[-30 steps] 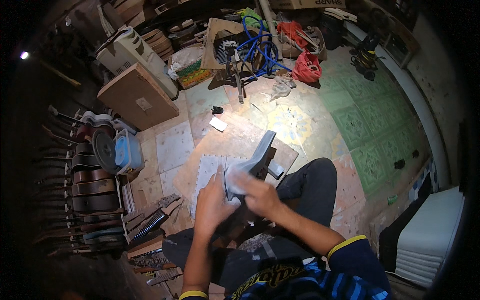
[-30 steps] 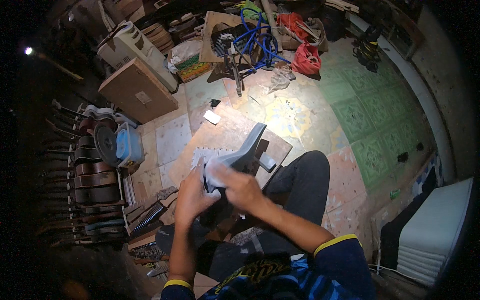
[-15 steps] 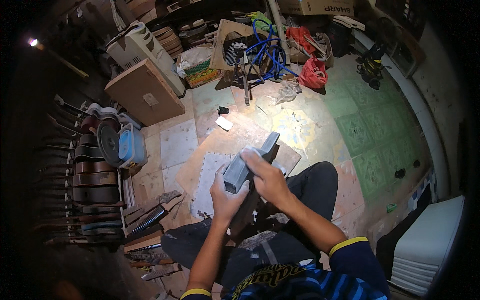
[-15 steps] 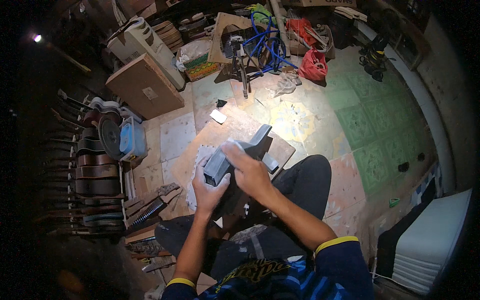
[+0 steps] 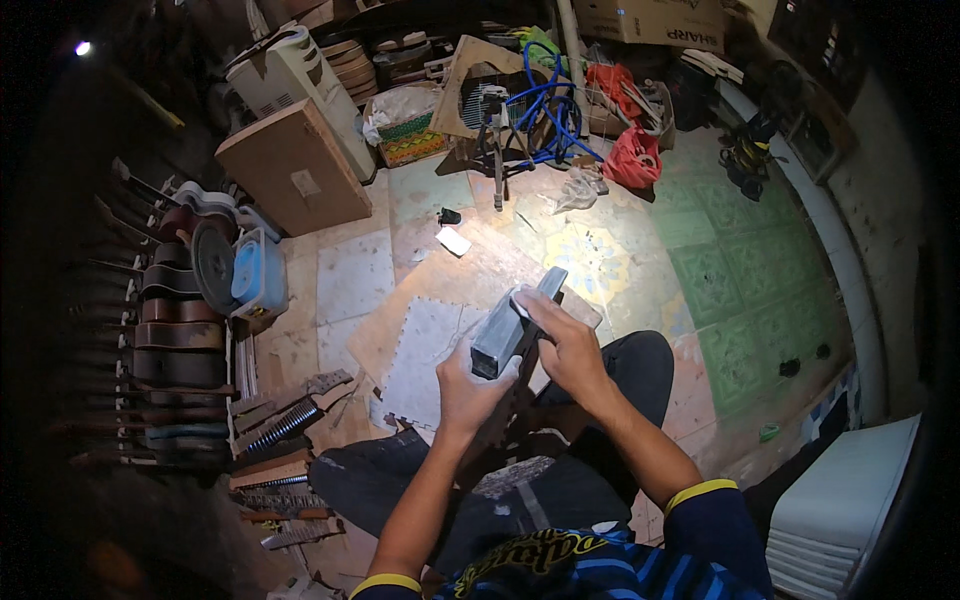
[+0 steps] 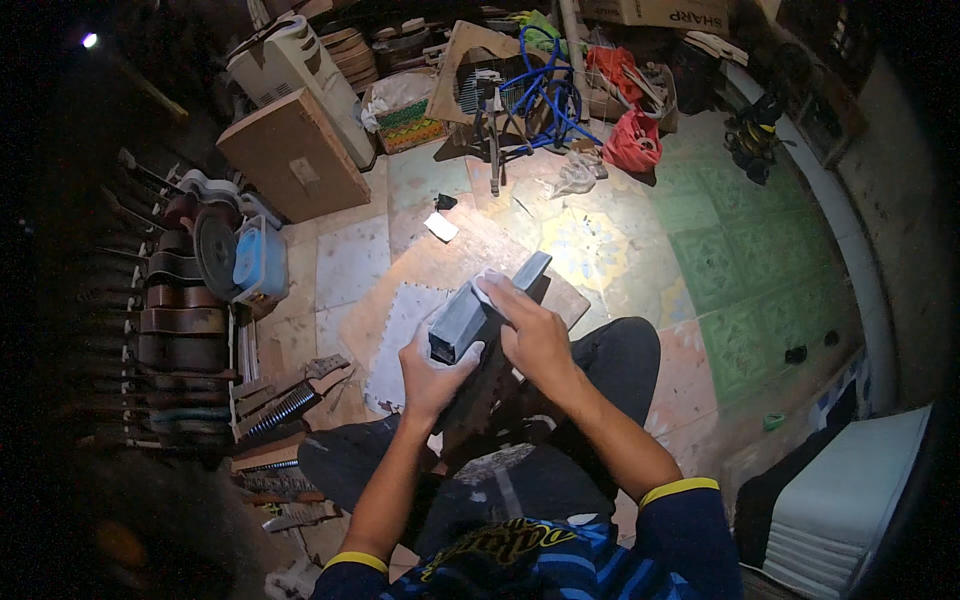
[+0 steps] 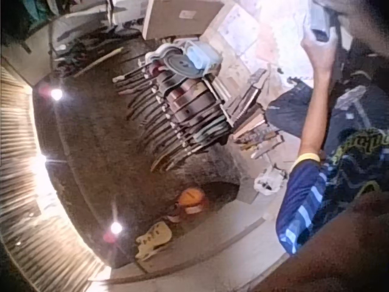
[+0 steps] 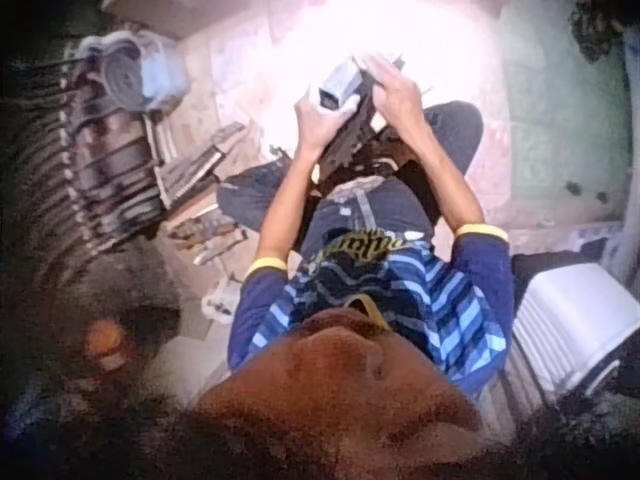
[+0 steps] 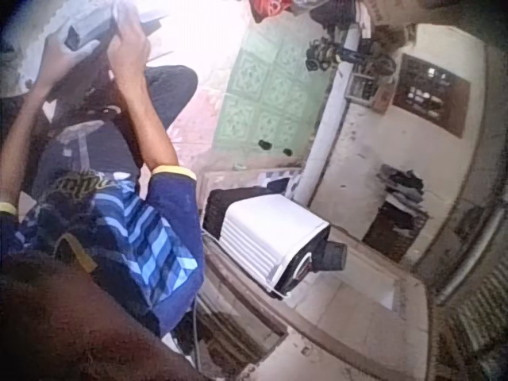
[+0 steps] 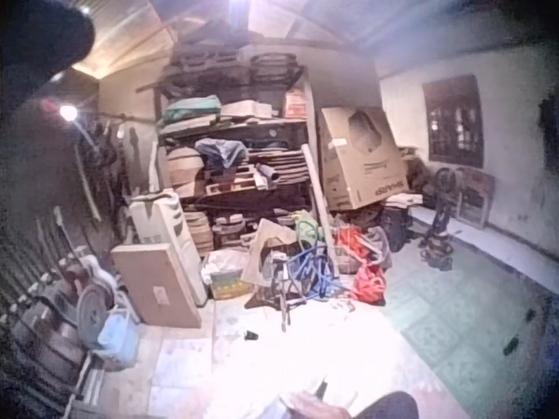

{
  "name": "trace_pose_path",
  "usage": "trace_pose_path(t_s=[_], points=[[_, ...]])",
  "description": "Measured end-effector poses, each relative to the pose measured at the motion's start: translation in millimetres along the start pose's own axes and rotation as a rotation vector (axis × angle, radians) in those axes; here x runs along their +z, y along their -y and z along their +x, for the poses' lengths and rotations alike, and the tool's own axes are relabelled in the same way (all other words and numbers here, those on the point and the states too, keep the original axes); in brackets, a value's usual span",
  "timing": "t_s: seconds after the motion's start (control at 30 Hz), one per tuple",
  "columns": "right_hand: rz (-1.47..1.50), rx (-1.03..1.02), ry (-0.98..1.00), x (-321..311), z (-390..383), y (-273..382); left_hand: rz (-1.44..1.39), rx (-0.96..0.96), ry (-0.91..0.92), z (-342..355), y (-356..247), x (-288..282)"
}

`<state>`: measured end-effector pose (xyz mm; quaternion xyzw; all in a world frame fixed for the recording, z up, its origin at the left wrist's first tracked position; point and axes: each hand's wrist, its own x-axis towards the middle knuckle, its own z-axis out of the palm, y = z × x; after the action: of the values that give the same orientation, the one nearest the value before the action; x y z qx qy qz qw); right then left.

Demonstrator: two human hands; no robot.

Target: The person sands the surface of a guitar body using a piece of sandpaper, focusing on the edges and inner contours of the instrument.

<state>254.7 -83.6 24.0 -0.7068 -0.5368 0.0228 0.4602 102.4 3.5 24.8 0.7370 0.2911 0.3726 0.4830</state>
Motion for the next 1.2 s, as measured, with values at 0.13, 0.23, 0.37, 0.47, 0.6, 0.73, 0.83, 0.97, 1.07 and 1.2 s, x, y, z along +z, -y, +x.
trace_pose_path(t_s=[0.13,0.23,0.37,0.47,0.6,0.73,0.83,0.97,1.07,1.2], points=[[0.033,-0.093,0.278,-15,-22,52,0.057,-0.126,0.025,-7,-2,1],[-0.069,-0.008,0.155,-15,-3,2,-0.011,-0.071,0.056,-9,-2,4],[-0.038,-0.109,0.283,-15,-18,43,-0.008,-0.062,0.064,-6,-1,-1],[0.004,-0.007,0.296,-21,-13,27,-0.016,-0.133,0.12,-12,-9,-2],[-0.034,-0.04,0.244,-29,-20,33,-0.026,-0.097,0.152,-19,-3,-2],[-0.014,-0.033,0.349,-44,-31,48,0.048,0.006,0.25,-38,7,-6],[-0.117,0.048,0.299,-58,-20,47,0.04,0.122,0.192,-44,9,-1],[-0.017,0.015,0.592,-60,-36,85,0.032,0.2,0.286,-53,12,-6],[-0.231,0.06,0.44,-78,-16,44,0.062,0.124,0.276,-54,5,-2],[-0.097,0.025,0.619,-70,-35,98,0.059,0.125,0.315,-56,7,-4]])
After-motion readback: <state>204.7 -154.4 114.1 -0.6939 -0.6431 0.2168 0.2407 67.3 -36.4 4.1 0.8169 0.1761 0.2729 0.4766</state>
